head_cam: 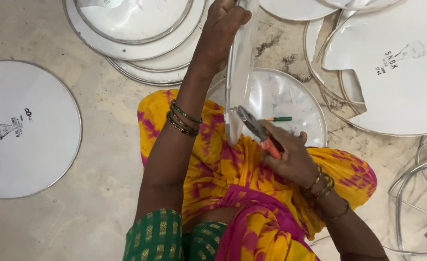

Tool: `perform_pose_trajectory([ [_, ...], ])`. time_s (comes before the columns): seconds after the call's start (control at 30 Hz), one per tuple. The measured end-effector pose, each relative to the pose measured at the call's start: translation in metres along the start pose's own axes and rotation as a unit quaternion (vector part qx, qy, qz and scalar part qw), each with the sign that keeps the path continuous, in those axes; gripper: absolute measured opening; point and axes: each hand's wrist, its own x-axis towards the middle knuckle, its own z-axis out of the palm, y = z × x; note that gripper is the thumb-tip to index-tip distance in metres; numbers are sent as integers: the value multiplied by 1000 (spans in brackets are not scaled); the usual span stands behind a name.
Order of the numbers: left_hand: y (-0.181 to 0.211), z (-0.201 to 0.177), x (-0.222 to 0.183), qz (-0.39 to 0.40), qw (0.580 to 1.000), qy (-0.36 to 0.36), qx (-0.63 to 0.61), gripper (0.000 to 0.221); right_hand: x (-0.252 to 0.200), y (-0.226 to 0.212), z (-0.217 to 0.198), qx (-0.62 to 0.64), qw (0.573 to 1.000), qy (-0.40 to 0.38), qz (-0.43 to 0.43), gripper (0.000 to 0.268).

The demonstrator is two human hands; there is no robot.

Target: The person sits on the floor and fits metal rings onto circular white plates with pliers and a screwdriver. They use the pliers to press the ring onto the edges and the screwdriver to pry parts of the assembly into place.

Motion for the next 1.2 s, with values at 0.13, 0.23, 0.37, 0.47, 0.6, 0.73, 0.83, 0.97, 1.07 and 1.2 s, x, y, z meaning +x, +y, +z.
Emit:
perform_pose_trajectory([
  [0.13,1,2,-1,-23,998,21,50,15,-10,-20,-15,-121,982,137,-43,70],
  [0.23,-3,8,2,-13,996,24,87,22,-13,-22,-26,-238,952,170,-85,72],
  [0.37,-18,22,11,10,986,41,164,16,-19,-12,-41,-343,903,236,-106,62],
  [0.47,-25,28,21,45,954,110,274,17,-25,1,-59,-403,866,272,-115,59],
  [0.6,-19,43,22,109,889,172,409,27,-36,24,-77,-458,821,332,-73,57],
  [0.73,5,73,11,69,803,229,546,38,-41,43,-89,-447,820,356,-29,61],
  [0.83,25,90,2,138,773,104,610,43,-47,51,-105,-451,819,356,3,58],
  [0.97,37,98,8,240,740,-89,623,51,-54,56,-130,-473,808,351,11,50],
  [1.07,32,106,18,270,725,-104,625,50,-54,60,-136,-483,799,355,38,52],
  [1.2,22,131,24,292,711,-51,638,47,-37,67,-132,-506,761,396,85,53],
])
